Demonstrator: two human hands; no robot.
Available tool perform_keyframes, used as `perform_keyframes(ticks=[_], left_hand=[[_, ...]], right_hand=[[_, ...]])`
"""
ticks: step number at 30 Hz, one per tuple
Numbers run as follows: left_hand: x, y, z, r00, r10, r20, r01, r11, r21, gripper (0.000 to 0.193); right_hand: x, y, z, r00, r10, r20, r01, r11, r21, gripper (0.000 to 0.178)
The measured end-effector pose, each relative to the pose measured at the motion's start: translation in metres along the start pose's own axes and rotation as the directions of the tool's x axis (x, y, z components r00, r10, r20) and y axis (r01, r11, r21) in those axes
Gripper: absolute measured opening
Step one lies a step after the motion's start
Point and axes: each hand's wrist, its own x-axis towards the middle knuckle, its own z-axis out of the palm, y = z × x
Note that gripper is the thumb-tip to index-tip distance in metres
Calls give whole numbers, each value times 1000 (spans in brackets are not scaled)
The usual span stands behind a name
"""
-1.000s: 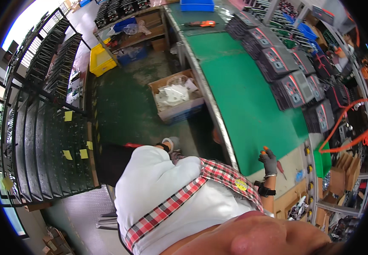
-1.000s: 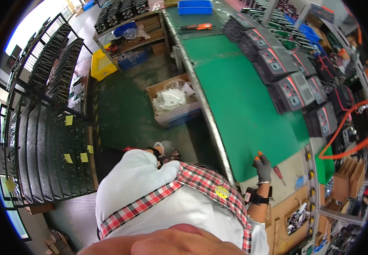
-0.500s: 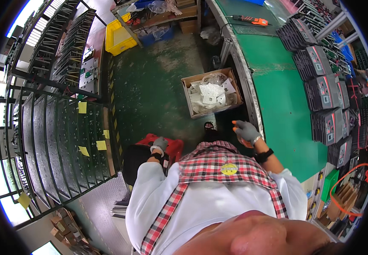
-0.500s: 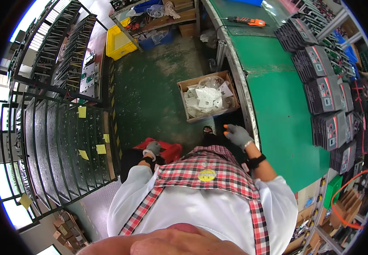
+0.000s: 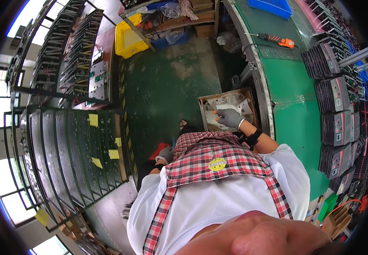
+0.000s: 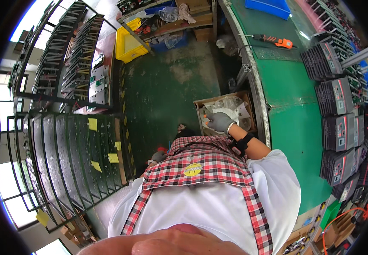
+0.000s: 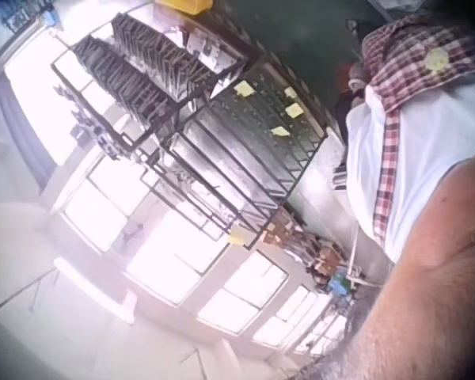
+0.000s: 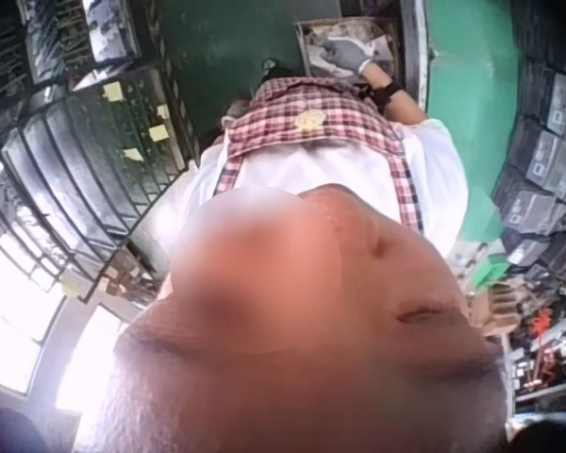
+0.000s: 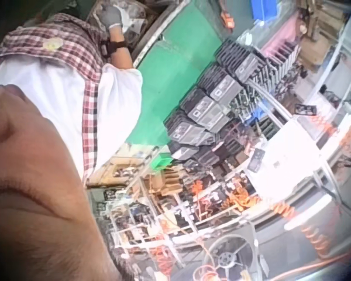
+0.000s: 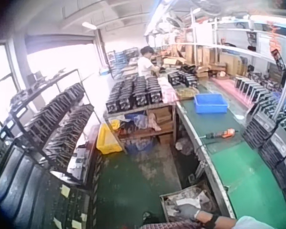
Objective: The person is assembling electronic components, specifically focusing on the front panels and internal circuit boards of ARC-455 units.
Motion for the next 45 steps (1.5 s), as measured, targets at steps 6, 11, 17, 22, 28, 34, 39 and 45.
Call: perform_keyframes(ticks=[6,11,17,22,28,34,39,45], left_hand=[[104,-11,-95,950,158,270,-230,937,261,32],[162,-42,-205,964,237,123,-251,961,116,30],[275,-242,-259,954,200,224,-289,813,506,27],[259,-126,-355,847,269,458,-531,431,730,17],[309,-71,-376,831,456,320,-539,514,667,25],[300,45,-419,906,371,204,-323,917,-235,27],[438,7,-423,894,444,61,-429,887,-173,28],[411,294,-496,581,796,172,-799,518,305,28]], right_hand=[[53,2,9,950,205,-237,-164,969,183,39],[107,-63,17,875,480,-68,-448,854,264,42],[196,-132,-11,960,281,-16,-270,935,231,45],[195,-118,-47,808,557,-191,-489,816,307,45],[212,-99,-58,755,637,-157,-573,757,315,48],[230,-41,-138,648,720,-250,-621,689,375,63],[240,51,-241,196,818,-540,-658,518,546,65],[194,170,-305,-380,830,-409,-581,129,804,60]])
